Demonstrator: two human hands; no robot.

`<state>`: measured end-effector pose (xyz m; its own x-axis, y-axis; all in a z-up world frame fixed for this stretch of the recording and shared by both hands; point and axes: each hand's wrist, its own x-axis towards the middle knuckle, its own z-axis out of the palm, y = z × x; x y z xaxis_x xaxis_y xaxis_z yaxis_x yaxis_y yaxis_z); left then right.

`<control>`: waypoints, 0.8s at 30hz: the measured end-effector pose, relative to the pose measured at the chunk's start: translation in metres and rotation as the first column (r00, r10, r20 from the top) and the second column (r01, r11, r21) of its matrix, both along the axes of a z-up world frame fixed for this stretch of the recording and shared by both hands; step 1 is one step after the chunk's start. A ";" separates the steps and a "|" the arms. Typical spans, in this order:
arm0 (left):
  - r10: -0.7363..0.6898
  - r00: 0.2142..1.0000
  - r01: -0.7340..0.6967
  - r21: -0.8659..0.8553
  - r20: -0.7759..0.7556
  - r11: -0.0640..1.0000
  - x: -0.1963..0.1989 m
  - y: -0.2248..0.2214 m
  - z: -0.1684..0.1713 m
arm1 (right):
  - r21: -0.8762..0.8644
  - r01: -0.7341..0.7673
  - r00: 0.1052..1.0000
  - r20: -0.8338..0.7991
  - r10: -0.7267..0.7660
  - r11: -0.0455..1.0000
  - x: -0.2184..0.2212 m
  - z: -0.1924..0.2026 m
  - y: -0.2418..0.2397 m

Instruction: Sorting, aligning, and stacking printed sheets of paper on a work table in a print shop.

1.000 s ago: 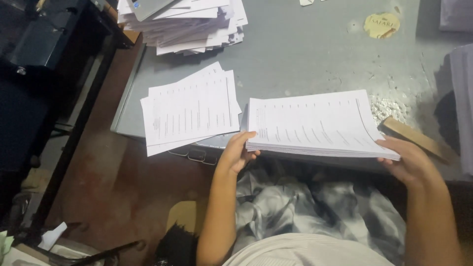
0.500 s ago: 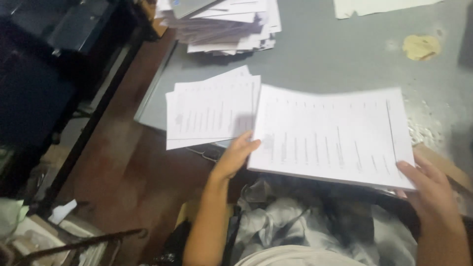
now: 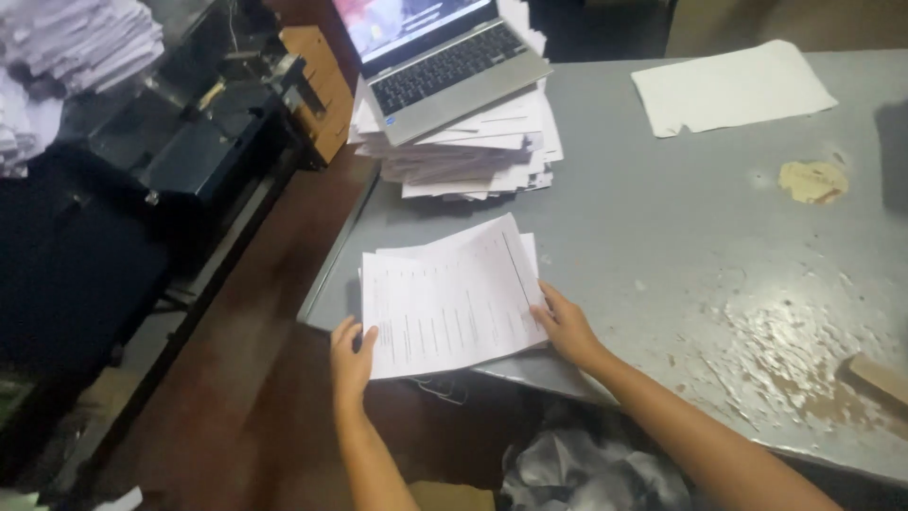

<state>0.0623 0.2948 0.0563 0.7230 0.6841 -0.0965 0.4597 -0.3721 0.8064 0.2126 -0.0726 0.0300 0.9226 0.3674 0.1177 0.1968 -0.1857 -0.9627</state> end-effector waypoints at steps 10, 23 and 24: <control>0.193 0.972 -0.190 0.037 -0.135 0.981 0.000 0.019 -0.056 | -0.529 0.214 0.851 0.513 0.109 0.821 -0.025 -0.008 0.025; -0.275 0.947 0.149 -0.534 -0.164 0.832 -0.006 -0.085 0.026 | -0.620 -0.013 0.931 0.279 0.237 0.784 -0.137 -0.061 -0.155; -0.295 0.941 0.163 -0.539 -0.167 0.826 -0.004 -0.105 0.038 | -0.624 -0.001 0.937 0.273 0.219 0.781 -0.153 -0.050 -0.179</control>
<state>0.0585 0.1895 0.0941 0.7632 0.3057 -0.5692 0.6113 -0.0564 0.7894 0.0597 -0.2514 -0.0199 0.8227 0.5579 0.1090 0.5215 -0.6645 -0.5352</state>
